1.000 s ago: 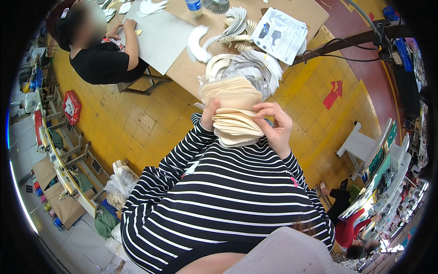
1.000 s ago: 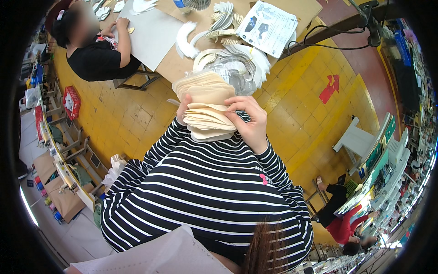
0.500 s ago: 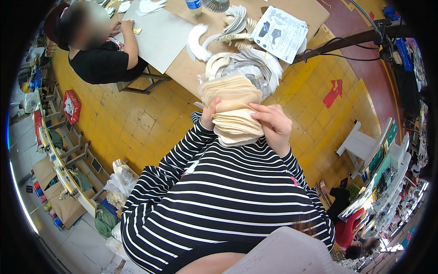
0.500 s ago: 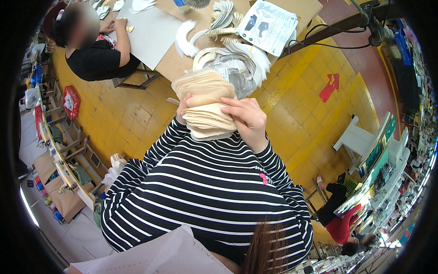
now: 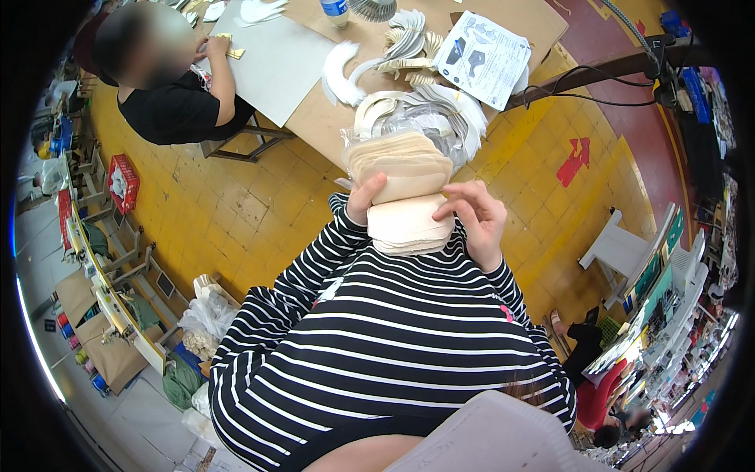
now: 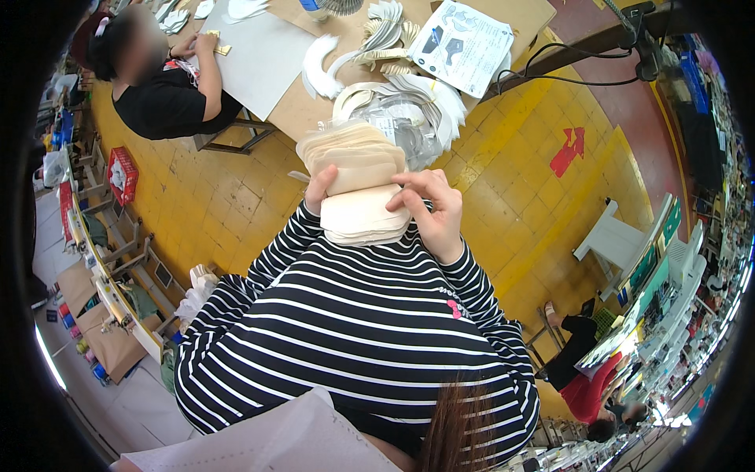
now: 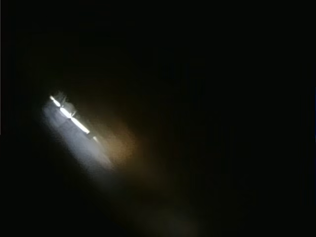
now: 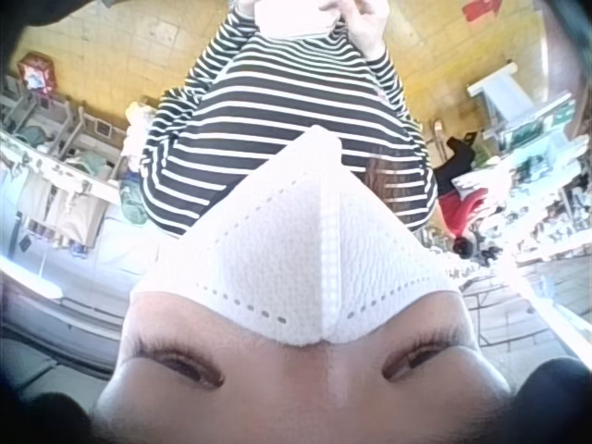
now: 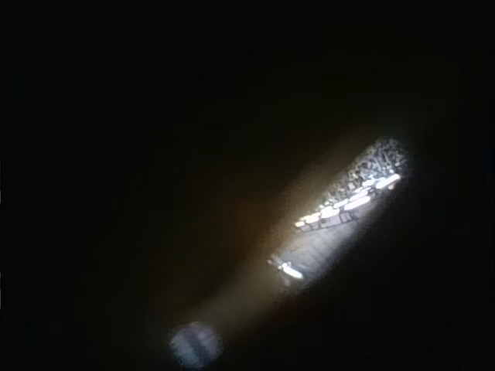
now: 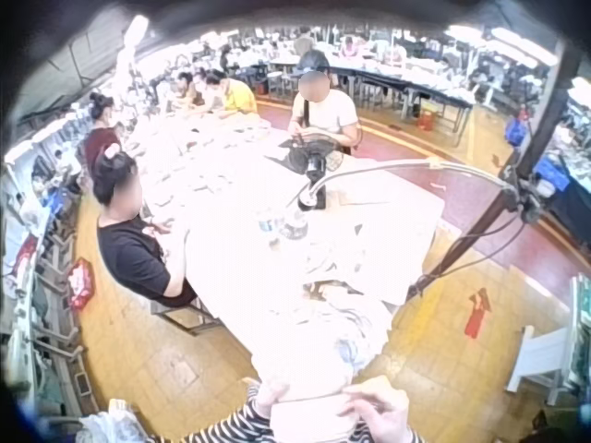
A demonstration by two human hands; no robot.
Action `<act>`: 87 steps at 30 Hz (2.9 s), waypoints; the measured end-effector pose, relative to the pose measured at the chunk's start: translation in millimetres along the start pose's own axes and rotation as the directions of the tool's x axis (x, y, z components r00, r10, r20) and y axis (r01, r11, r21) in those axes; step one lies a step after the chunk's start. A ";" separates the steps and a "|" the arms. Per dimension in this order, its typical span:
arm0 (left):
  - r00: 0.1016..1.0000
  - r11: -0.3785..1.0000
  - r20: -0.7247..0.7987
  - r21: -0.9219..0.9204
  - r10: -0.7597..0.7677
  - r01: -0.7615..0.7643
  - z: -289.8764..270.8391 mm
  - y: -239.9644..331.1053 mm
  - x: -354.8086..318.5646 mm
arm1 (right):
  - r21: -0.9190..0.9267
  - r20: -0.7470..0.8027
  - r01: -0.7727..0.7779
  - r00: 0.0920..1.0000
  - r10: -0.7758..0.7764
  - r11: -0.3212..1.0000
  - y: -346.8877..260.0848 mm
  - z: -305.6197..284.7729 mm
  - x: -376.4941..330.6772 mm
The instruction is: The person repeatedly folds a stack of beige fabric pieces by hand at a workbench. They hold the stack, fold individual pieces, and re-stack them. Other workers are visible at adjacent tables performing similar tasks.
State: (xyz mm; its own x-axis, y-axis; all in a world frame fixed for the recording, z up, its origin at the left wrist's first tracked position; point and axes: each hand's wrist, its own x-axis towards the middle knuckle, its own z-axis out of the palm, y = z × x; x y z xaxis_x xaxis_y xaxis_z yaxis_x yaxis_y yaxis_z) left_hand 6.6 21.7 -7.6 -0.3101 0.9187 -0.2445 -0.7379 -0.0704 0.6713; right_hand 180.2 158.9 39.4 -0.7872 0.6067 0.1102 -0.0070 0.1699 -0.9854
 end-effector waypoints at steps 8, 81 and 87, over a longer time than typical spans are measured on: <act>0.999 0.998 -0.009 0.032 -0.045 0.045 -2.3 1.6 -0.1 | 0.248 -0.043 -0.380 0.915 0.402 0.891 -12.6 19.2 4.7; 0.939 0.925 -0.113 -0.248 -0.324 0.289 -42.5 -8.3 40.6 | -0.330 0.400 0.410 0.877 -0.267 0.851 10.1 7.2 62.3; 0.939 0.922 -0.111 -0.255 -0.326 0.290 -41.2 -6.7 39.2 | -0.326 0.389 0.418 0.877 -0.283 0.848 8.3 8.9 61.7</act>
State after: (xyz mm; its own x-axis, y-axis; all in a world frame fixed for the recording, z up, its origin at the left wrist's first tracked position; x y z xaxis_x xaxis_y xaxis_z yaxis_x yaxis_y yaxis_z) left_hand -25.3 42.2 -50.4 -0.1172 0.8427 -0.5255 -0.9235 0.1020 0.3697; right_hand 126.1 190.8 36.9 -0.9283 0.1814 0.3246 -0.1340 0.6510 -0.7472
